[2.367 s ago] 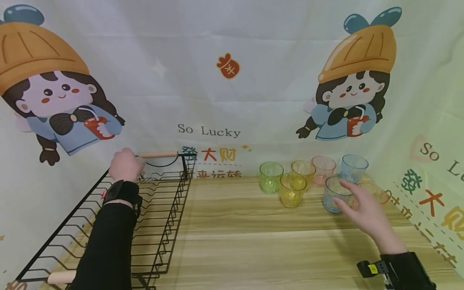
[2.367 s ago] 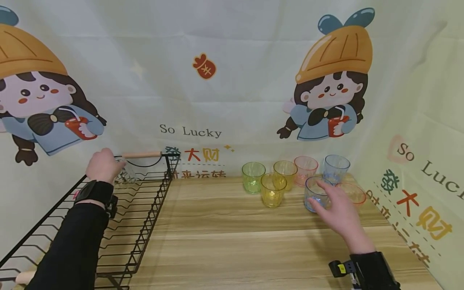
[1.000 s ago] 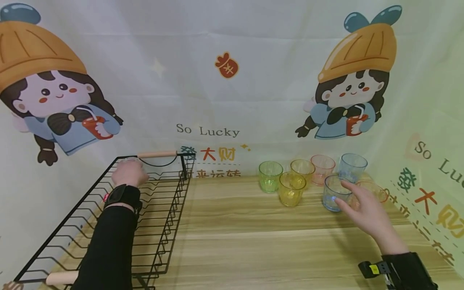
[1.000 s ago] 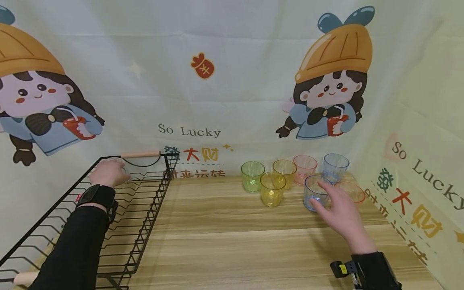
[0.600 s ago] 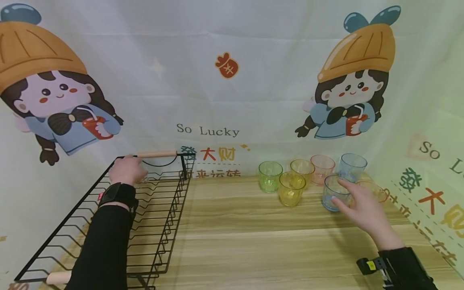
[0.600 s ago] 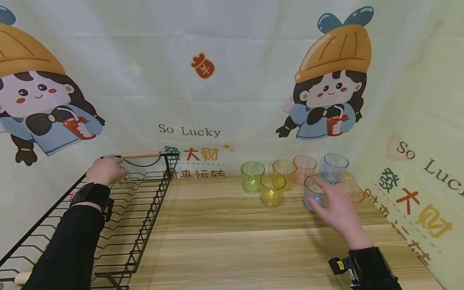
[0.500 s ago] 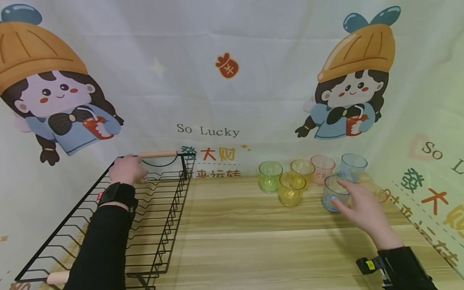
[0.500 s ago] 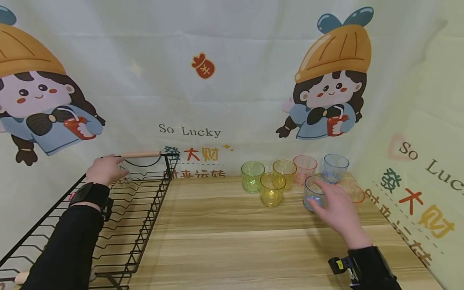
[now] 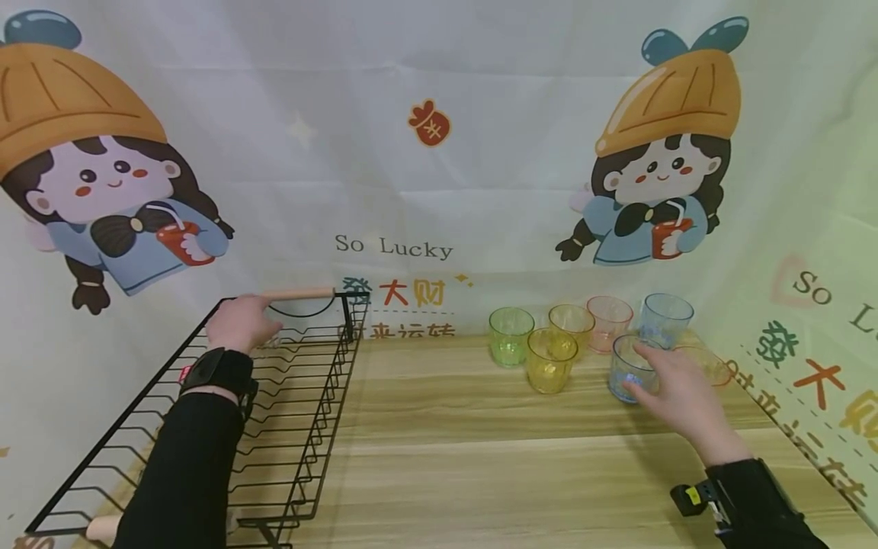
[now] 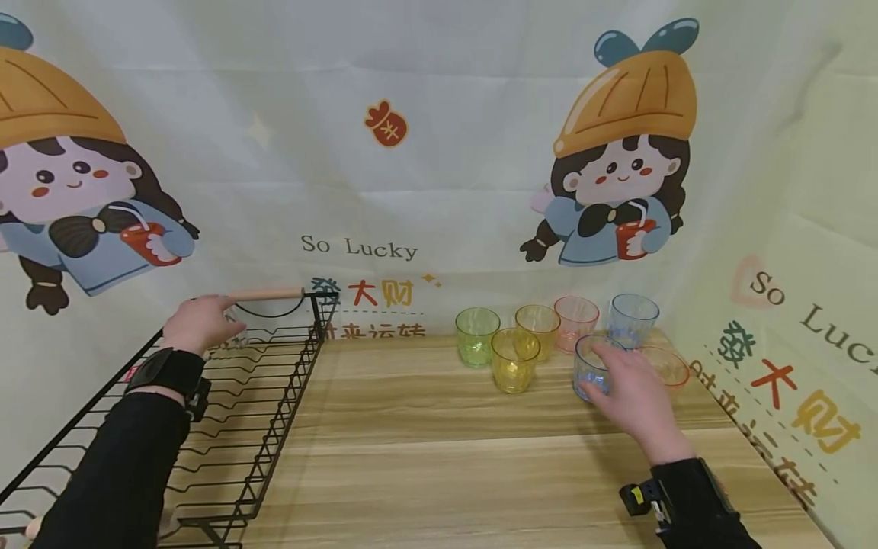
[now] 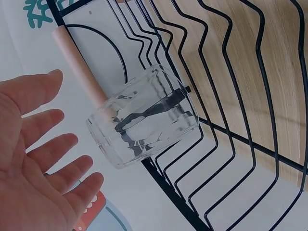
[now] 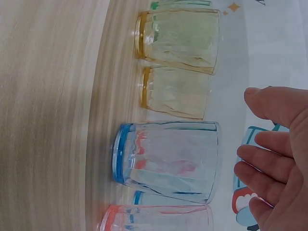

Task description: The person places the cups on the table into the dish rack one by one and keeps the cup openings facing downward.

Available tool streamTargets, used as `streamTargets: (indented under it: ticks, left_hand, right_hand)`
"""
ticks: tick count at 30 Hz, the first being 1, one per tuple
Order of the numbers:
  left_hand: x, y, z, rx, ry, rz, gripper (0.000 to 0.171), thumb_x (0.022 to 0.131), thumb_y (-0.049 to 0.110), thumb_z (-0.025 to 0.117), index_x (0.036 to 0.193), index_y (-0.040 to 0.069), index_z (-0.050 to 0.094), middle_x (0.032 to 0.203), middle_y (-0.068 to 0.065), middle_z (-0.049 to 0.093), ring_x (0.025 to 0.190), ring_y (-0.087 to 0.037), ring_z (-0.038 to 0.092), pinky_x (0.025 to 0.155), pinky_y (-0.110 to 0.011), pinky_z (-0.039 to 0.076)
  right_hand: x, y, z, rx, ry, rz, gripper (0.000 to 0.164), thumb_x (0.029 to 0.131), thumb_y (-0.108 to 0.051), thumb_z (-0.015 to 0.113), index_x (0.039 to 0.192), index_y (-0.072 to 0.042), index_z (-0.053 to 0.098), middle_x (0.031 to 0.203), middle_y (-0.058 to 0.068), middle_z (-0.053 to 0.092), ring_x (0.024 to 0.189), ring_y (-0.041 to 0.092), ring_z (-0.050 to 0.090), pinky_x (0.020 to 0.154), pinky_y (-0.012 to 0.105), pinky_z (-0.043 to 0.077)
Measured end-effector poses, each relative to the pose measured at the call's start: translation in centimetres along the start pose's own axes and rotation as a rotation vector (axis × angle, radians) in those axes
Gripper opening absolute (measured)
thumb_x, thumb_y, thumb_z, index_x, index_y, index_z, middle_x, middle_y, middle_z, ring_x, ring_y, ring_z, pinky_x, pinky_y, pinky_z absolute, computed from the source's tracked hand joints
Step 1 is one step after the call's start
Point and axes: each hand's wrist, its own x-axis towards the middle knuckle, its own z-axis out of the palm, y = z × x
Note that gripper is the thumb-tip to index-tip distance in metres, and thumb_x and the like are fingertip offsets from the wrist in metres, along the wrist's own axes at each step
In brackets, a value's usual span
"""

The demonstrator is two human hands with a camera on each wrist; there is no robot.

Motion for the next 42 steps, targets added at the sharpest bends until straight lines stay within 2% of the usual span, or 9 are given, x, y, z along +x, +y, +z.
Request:
streamTargets:
  ticks: [6,14,21,25,32,42]
  left_hand:
    - [0.1,0.0,0.3,-0.031,-0.005,0.016,0.056,0.09,0.022,0.067,0.138,-0.002,0.051,0.123,-0.033,0.057,0.094,-0.046,0.059,0.071,-0.057,0.051]
    - [-0.2,0.3,0.3,-0.036,0.0,0.102,0.06,0.091,0.021,0.068,0.137,-0.011,0.047,0.122,-0.035,0.056,0.1,-0.049,0.058,0.082,-0.06,0.049]
    - [-0.4,0.7,0.1,-0.02,-0.003,0.164,0.062,0.09,0.023,0.069,0.138,-0.009,0.048,0.125,-0.035,0.055,0.103,-0.049,0.057,0.087,-0.061,0.048]
    - [-0.5,0.9,0.2,-0.028,-0.017,0.17,0.063,0.091,0.025,0.069,0.139,-0.008,0.047,0.125,-0.035,0.055,0.103,-0.049,0.057,0.086,-0.061,0.047]
    - [-0.8,1.5,0.2,-0.083,-0.053,0.166,0.065,0.092,0.025,0.068,0.143,-0.007,0.043,0.134,-0.035,0.048,0.113,-0.052,0.052,0.092,-0.063,0.045]
    - [-0.9,2.3,0.1,-0.114,-0.106,0.204,0.07,0.094,0.03,0.066,0.147,-0.006,0.038,0.141,-0.035,0.043,0.123,-0.054,0.045,0.097,-0.066,0.041]
  right_hand:
    - [0.3,0.3,0.4,-0.014,-0.009,-0.014,0.061,0.083,-0.014,0.078,0.131,0.013,0.053,0.121,0.035,0.059,0.109,0.055,0.054,0.099,0.069,0.036]
    - [0.7,0.6,0.9,-0.033,-0.048,0.021,0.062,0.084,-0.017,0.076,0.133,0.014,0.052,0.123,0.036,0.057,0.112,0.054,0.053,0.095,0.066,0.042]
    - [0.7,0.8,1.1,-0.054,-0.051,0.026,0.062,0.084,-0.017,0.077,0.133,0.013,0.052,0.122,0.036,0.058,0.111,0.054,0.053,0.095,0.065,0.043]
    - [0.7,0.8,1.2,-0.064,-0.048,0.019,0.061,0.084,-0.017,0.078,0.131,0.013,0.053,0.121,0.036,0.059,0.111,0.054,0.054,0.095,0.065,0.043]
    - [0.9,1.1,1.5,-0.09,-0.038,0.003,0.06,0.083,-0.018,0.078,0.13,0.012,0.054,0.119,0.035,0.06,0.109,0.053,0.055,0.095,0.064,0.043]
    - [1.0,1.2,1.9,-0.124,-0.021,-0.008,0.059,0.082,-0.016,0.079,0.129,0.01,0.054,0.118,0.034,0.061,0.107,0.052,0.056,0.093,0.064,0.044]
